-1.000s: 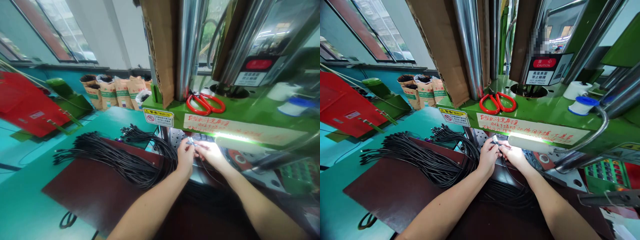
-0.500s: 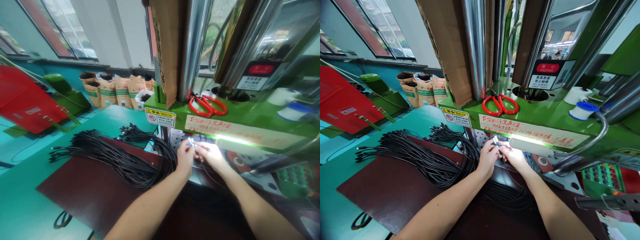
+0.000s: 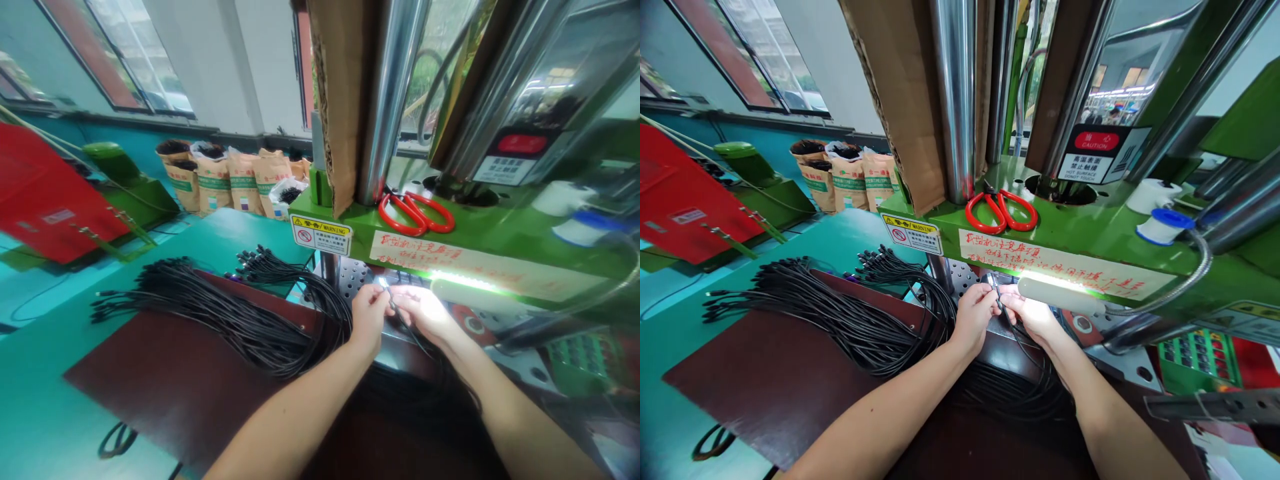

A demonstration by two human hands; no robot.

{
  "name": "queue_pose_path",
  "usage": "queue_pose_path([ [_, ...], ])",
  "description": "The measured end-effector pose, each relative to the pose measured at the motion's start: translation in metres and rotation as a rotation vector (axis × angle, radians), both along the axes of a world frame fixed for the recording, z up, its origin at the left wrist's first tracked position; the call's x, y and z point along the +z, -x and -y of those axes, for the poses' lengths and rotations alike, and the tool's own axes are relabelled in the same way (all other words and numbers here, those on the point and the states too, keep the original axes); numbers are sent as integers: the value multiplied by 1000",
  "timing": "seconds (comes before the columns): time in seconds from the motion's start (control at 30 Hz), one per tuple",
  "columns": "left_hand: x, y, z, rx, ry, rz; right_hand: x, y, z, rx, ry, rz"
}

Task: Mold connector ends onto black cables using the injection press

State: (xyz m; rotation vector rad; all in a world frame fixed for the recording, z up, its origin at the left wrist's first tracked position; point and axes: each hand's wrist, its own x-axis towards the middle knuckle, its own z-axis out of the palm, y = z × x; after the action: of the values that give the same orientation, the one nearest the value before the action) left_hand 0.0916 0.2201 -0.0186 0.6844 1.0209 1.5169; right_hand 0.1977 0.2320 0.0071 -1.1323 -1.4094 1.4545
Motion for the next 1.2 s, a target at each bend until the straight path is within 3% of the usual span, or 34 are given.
queue_pose_path([
  [0.2, 7, 2, 3, -45, 69, 139, 0, -4, -3, 32, -4, -81],
  [0.6, 16, 3, 2, -72, 62, 224, 20, 3, 10, -202, -164, 399],
  [0.9, 17, 4, 3, -103, 62, 225, 26, 2, 11, -189, -173, 531],
  [1.2, 18, 4, 5, -107, 74, 236, 22, -1, 12, -171, -323, 561],
])
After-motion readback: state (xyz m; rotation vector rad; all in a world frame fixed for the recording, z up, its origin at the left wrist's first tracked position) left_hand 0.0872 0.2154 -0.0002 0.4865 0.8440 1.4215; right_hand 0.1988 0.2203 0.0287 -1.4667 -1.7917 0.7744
